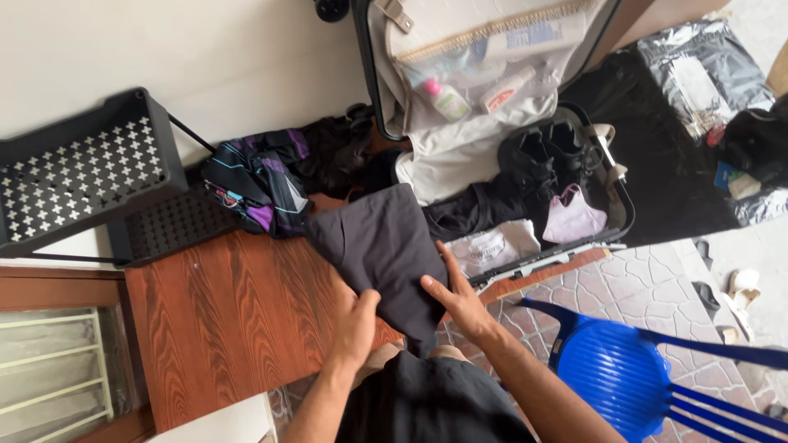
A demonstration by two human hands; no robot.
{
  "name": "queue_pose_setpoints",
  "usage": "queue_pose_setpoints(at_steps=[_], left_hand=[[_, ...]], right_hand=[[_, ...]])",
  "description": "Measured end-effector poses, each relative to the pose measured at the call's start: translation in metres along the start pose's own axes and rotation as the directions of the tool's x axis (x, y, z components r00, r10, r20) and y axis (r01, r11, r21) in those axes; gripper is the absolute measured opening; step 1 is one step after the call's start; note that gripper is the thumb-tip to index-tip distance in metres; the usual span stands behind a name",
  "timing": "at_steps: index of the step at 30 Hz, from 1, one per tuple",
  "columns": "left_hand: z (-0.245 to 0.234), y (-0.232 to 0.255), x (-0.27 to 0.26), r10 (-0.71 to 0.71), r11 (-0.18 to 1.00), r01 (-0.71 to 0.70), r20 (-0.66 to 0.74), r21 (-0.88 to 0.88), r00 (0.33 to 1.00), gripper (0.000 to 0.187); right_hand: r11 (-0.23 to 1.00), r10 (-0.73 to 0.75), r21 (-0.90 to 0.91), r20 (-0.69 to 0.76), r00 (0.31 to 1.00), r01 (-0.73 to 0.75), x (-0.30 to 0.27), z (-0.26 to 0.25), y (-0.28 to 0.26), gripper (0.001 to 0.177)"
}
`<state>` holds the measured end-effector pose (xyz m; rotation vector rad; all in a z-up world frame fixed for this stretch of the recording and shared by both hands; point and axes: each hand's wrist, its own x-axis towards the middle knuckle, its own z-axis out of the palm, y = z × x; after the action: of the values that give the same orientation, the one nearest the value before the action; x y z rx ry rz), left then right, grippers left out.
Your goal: The person folds dark clothing items one at a time on a small wooden table, smoothing and folding each shirt or garment flat, then places the folded pieces into an open suitcase that already contains shoes and other packed items.
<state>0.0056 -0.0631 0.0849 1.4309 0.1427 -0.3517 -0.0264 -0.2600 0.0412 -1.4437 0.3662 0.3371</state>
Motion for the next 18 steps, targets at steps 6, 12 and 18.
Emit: queue_pose_setpoints(at_steps=[6, 12, 18], left_hand=[[-0.014, -0.04, -0.035, -0.444, 0.884, 0.424, 0.069, 0.198, 0.894, 0.066], [-0.032, -0.058, -0.053, -0.276, 0.947, 0.278, -0.037, 0.159, 0.961, 0.09], [-0.054, -0.031, -0.046, -0.238, 0.968, 0.242, -0.069, 0.069, 0.969, 0.089]], right_hand=[[0.929, -0.304, -0.217, 0.012, 0.953, 0.3, -0.027, 0.0, -0.007, 0.098], [0.821, -0.266, -0.483, 0.147, 0.953, 0.304, -0.048, 0.016, -0.027, 0.111], [0.435, -0.261, -0.749, 0.427, 0.866, 0.5, -0.051, 0.036, -0.022, 0.107]])
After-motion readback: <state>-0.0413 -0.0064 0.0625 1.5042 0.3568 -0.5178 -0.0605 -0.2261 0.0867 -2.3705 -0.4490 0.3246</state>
